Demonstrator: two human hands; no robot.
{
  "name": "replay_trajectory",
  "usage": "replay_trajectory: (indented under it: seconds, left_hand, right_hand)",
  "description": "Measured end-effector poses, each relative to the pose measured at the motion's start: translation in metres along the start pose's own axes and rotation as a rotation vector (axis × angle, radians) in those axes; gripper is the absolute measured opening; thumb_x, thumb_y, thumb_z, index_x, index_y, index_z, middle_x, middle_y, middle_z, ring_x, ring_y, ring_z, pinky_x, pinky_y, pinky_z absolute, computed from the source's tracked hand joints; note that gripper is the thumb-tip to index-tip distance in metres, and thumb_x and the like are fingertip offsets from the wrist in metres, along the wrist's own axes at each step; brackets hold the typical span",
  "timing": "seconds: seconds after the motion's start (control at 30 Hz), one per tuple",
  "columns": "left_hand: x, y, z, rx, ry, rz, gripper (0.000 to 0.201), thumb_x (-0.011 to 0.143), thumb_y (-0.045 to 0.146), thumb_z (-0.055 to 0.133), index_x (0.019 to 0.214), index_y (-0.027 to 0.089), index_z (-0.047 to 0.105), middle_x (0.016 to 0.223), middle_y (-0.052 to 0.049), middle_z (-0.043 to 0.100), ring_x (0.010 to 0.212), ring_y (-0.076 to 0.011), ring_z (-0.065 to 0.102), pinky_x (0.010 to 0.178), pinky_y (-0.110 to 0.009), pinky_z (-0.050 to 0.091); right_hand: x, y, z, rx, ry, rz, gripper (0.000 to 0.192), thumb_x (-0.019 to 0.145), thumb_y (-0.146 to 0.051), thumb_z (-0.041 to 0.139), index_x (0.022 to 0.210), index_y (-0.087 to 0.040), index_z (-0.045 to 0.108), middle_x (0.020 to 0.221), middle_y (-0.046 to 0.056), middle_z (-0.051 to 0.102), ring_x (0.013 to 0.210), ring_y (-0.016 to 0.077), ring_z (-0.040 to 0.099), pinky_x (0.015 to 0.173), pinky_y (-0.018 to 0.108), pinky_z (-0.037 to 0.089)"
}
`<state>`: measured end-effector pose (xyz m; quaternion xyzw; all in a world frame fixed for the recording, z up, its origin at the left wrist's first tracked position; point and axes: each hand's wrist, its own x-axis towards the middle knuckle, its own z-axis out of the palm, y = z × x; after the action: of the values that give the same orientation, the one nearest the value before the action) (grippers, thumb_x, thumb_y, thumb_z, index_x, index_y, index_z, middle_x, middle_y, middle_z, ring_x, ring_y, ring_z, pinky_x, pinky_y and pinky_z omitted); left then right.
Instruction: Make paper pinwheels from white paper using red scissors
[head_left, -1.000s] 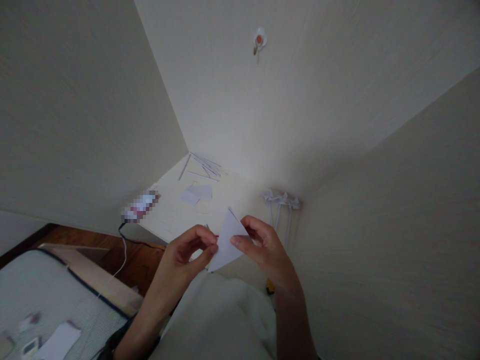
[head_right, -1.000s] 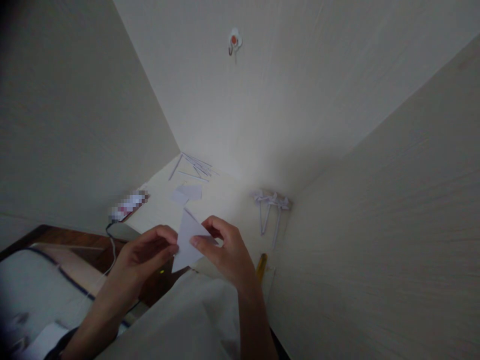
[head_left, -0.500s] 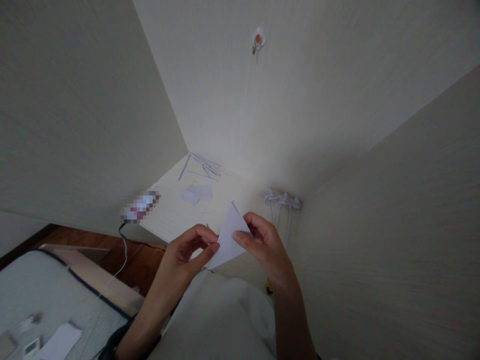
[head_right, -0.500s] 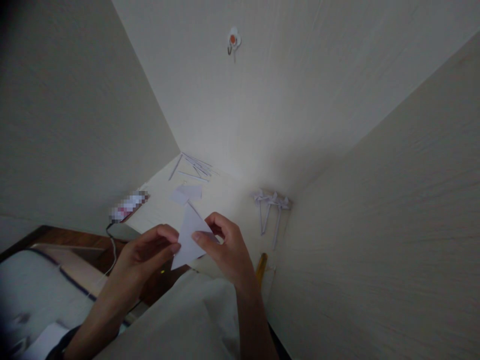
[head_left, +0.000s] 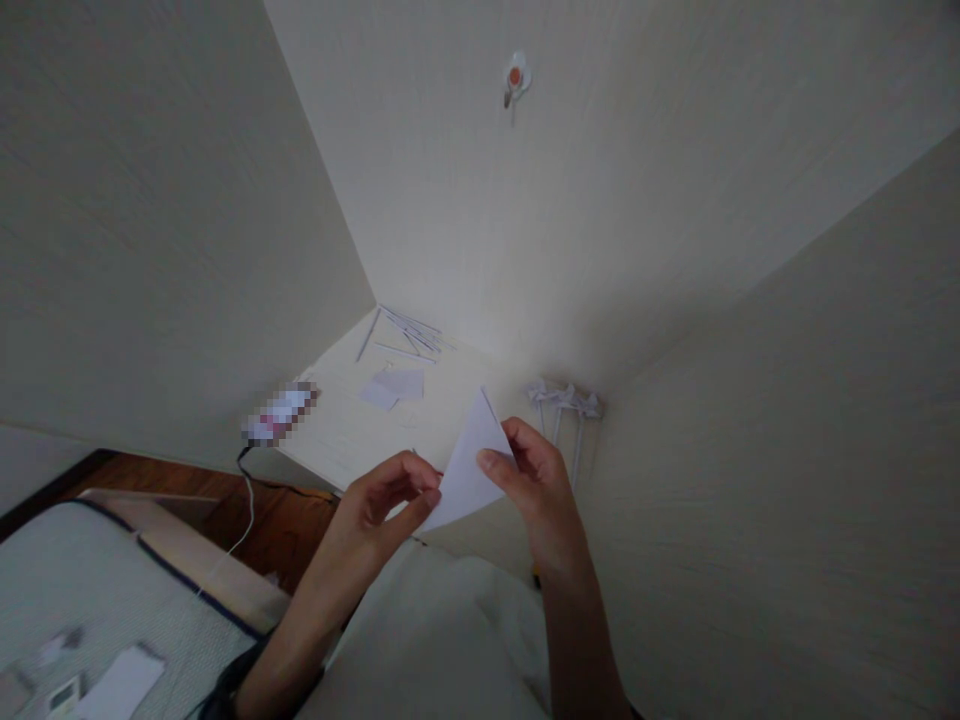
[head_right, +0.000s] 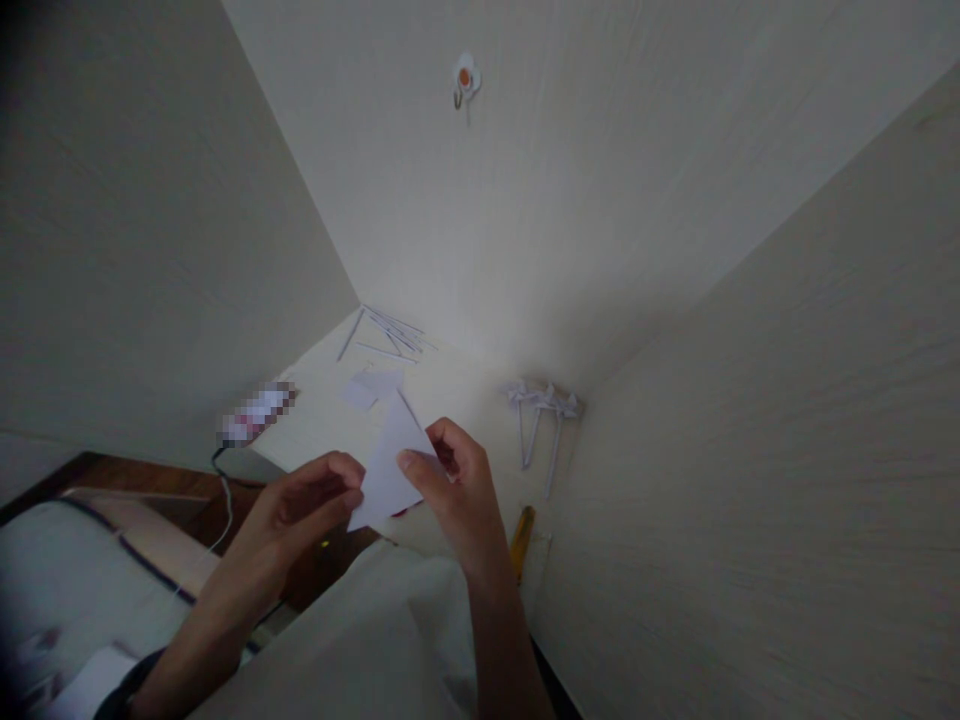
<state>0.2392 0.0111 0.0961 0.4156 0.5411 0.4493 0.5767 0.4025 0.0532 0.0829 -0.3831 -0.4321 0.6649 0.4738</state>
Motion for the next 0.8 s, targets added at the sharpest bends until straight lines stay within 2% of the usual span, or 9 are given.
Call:
replay_trajectory:
  seconds: [0.13,0.43,0.63,0.8]
  left_hand:
    - [-0.0011,-0.0006,0.0010,-0.018,-0.028,-0.025,0.015,0.079,0.026,0.069,0.072,0.020,0.057,0.069,0.004,0.057,0.067,-0.0102,0.051,0.062,-0.019,0.038]
    - [0.0011,-0.0023,-0.0002,0.044,0.006,0.002,0.015,0.076,0.026,0.070,0.069,0.019,0.059,0.066,0.003,0.056,0.065,-0.0120,0.053,0.061,-0.021,0.039]
    - [0.0036,-0.0004,0.0026,0.054,-0.013,-0.033,0.019,0.073,0.030,0.072,0.066,0.019,0.060,0.068,-0.001,0.063,0.066,-0.0155,0.058,0.063,-0.025,0.043]
    - [0.0044,-0.0029,0.0014,0.042,-0.022,-0.054,0.018,0.074,0.029,0.072,0.066,0.018,0.060,0.067,0.000,0.064,0.067,-0.0145,0.058,0.063,-0.024,0.043]
  right_hand:
    - [0.0004,-0.0018,0.0013,0.017,0.018,0.009,0.023,0.078,-0.029,0.070,0.068,-0.020,0.051,0.060,-0.007,0.051,0.050,0.0079,0.048,0.047,0.019,0.037]
    - [0.0017,0.0031,-0.0001,0.100,0.105,-0.026,0.019,0.078,-0.026,0.070,0.070,-0.020,0.054,0.060,-0.007,0.052,0.049,0.0078,0.046,0.046,0.019,0.036]
    - [0.0020,0.0048,-0.0013,0.093,0.162,-0.057,0.020,0.078,-0.026,0.070,0.070,-0.021,0.053,0.061,-0.007,0.050,0.051,0.0087,0.045,0.047,0.020,0.036]
    - [0.0027,0.0066,-0.0022,0.092,0.194,-0.055,0.020,0.078,-0.027,0.070,0.071,-0.020,0.053,0.062,-0.006,0.050,0.053,0.0091,0.044,0.049,0.021,0.036]
